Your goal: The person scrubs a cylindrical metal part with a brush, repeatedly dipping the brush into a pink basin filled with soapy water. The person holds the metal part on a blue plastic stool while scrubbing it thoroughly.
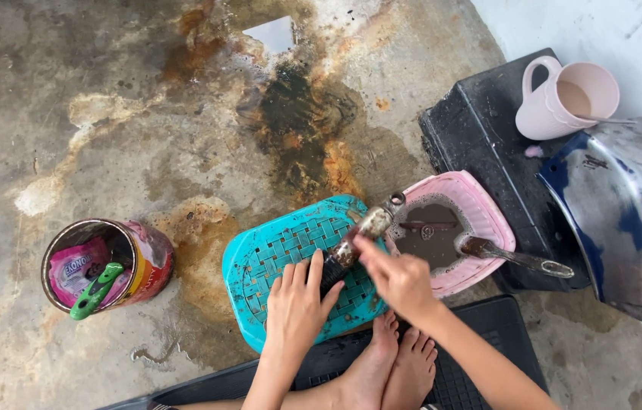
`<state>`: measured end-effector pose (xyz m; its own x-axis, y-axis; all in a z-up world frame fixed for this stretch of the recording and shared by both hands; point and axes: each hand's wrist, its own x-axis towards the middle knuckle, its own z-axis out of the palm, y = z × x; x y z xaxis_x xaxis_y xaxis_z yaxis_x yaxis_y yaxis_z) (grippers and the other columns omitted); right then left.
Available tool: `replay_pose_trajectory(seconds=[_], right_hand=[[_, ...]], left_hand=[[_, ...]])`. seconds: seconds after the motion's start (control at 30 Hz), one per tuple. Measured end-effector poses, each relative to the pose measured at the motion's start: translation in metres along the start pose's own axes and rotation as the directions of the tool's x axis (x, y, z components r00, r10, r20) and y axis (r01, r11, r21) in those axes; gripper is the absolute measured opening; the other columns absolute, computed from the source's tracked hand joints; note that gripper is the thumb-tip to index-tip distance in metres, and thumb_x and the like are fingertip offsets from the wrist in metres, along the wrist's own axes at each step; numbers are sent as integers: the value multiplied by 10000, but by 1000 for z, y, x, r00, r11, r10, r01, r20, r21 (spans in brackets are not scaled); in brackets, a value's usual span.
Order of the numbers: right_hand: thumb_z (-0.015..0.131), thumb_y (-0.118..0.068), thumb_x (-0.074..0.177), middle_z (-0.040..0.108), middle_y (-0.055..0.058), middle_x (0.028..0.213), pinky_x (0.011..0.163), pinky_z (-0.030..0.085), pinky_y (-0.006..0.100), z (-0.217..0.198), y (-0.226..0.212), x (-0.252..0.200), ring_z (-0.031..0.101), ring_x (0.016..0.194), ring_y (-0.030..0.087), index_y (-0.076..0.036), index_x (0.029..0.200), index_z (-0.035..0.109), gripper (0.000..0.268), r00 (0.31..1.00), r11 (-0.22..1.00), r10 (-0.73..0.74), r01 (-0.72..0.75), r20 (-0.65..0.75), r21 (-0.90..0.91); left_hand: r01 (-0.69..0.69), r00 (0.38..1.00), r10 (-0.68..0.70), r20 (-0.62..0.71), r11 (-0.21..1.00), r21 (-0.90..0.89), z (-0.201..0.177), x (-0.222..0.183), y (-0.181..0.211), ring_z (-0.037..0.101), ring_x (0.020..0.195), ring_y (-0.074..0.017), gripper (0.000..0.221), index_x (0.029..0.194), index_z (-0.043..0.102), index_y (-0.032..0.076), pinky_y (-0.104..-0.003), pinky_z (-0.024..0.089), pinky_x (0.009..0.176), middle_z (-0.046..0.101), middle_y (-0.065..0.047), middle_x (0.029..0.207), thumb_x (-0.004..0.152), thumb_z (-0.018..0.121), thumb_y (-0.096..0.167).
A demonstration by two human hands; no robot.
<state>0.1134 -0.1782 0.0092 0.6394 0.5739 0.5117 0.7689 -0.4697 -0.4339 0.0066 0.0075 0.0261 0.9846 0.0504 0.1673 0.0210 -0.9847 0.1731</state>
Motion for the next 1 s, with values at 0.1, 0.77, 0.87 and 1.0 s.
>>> replay_pose_trajectory(seconds=[0.1,0.77,0.87,1.0], right_hand=[[509,-183,1039,651,-11,576,248,276,199,6,-6,14,351,317,34,-52,1314,597,317,988,989,149,-149,-42,3],[518,-80,994,761,72,771,664,379,316,-13,-20,33,559,380,75,-67,1339,544,346,988,986,85,-102,130,128],[526,-178,1001,672,28,624,728,356,381,-8,11,24,517,384,104,-133,1340,587,348,990,994,113,-112,78,-19],[475,-124,1012,707,4,622,240,398,189,-14,-29,29,461,297,43,-52,1334,557,340,981,987,73,-97,180,129]], left_hand=[[135,991,-135,-14,973,186,2,7,27,607,1035,-225,658,1366,578,65,-351,556,724,654,-63,1185,958,633,578],[170,985,-160,-58,935,310,18,8,34,666,912,-230,767,1317,566,62,-347,597,652,642,-46,1079,885,714,678],[163,987,-154,-55,934,316,16,5,37,647,865,-205,753,1304,567,65,-338,589,639,630,-33,1058,889,711,678],[182,983,-182,-29,932,314,20,6,37,632,861,-210,803,1316,548,70,-346,582,645,613,-30,1059,819,774,658]])
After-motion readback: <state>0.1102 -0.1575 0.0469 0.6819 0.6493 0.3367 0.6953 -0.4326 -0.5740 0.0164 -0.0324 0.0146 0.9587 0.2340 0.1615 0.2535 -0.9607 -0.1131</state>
